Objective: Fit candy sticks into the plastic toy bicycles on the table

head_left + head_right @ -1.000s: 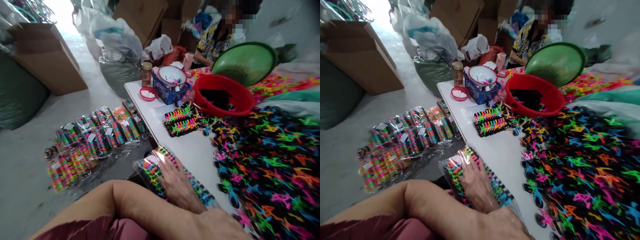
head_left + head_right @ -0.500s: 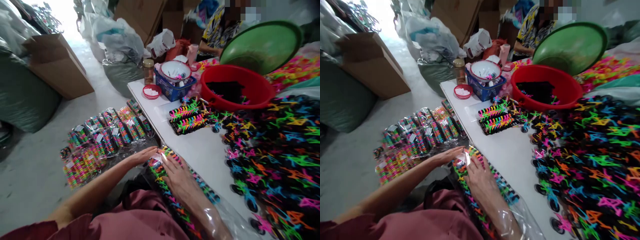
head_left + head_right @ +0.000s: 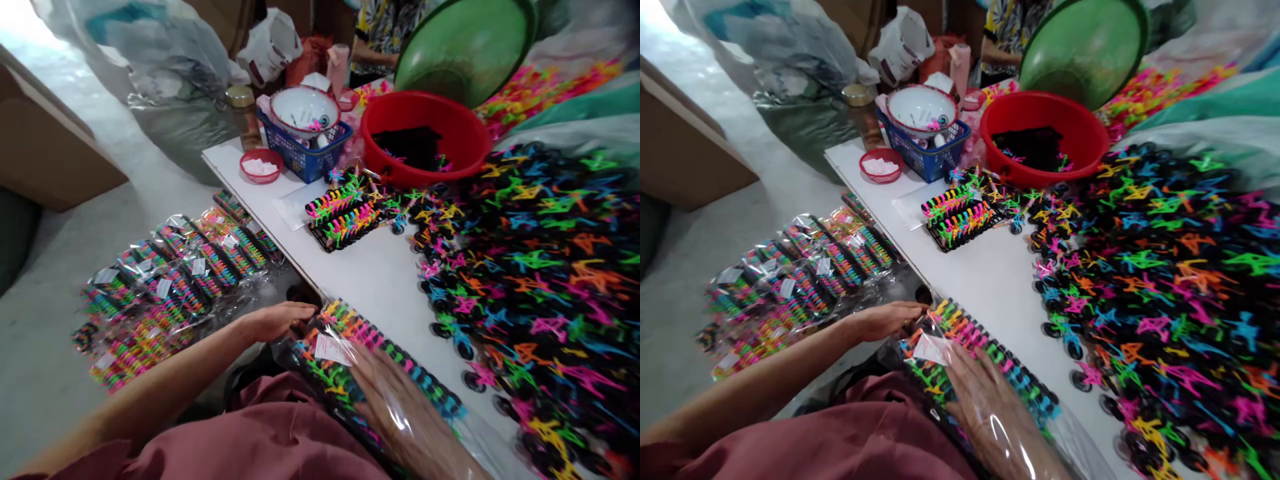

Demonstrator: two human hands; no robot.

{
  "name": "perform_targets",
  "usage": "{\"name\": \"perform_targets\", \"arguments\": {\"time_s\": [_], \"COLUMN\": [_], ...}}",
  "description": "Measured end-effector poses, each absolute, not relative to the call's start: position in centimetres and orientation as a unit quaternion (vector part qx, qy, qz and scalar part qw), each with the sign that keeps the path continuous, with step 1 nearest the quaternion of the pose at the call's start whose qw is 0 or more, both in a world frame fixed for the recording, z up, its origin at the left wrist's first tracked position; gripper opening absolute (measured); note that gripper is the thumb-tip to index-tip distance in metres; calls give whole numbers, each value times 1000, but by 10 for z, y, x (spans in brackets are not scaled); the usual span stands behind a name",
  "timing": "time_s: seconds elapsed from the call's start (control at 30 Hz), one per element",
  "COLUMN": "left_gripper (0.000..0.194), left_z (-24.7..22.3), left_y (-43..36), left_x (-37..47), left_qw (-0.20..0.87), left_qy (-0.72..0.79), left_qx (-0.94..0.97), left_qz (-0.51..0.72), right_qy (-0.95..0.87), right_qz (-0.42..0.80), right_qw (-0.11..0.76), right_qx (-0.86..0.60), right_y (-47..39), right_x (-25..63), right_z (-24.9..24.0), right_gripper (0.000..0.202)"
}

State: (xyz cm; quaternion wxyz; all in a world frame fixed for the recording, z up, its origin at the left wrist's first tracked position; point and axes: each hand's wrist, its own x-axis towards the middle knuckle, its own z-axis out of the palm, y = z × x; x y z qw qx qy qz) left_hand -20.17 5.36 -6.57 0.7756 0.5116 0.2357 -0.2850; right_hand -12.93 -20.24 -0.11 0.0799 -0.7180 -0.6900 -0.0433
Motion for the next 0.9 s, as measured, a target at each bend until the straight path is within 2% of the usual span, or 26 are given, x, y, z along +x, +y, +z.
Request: {"name": "perform_targets", "arguments": {"time_s": [0.1,0.33,0.47,0.7,0.9], "left_gripper": [47,3,6,18,17], "left_z": [-75,-101,-100,-81,-75], "left_y": [53,40,34,39,44], "left_x": [-191,-163,-164,-180,-172], "left_qw": [821,719,725,731,701], "left_qy": [185,164,143,15,44], "left_qx": [431,590,593,655,688], "left_qz": [-326,-328,-319,-193,-184], "right_qy": [-670,-653,-653,-657,-668], "right_qz": [-57,-46,-53,-23,14], "right_qw": [93,122,113,110,84], "right_qx": [-734,-746,-747,-745,-740], "right_y": [-201,-190,-198,-216,-223], "right_x": [-130,-131,-135,-150,-139], "right_z": [-1,-2,0,8,7], "right_gripper": [36,39,37,37,42]}}
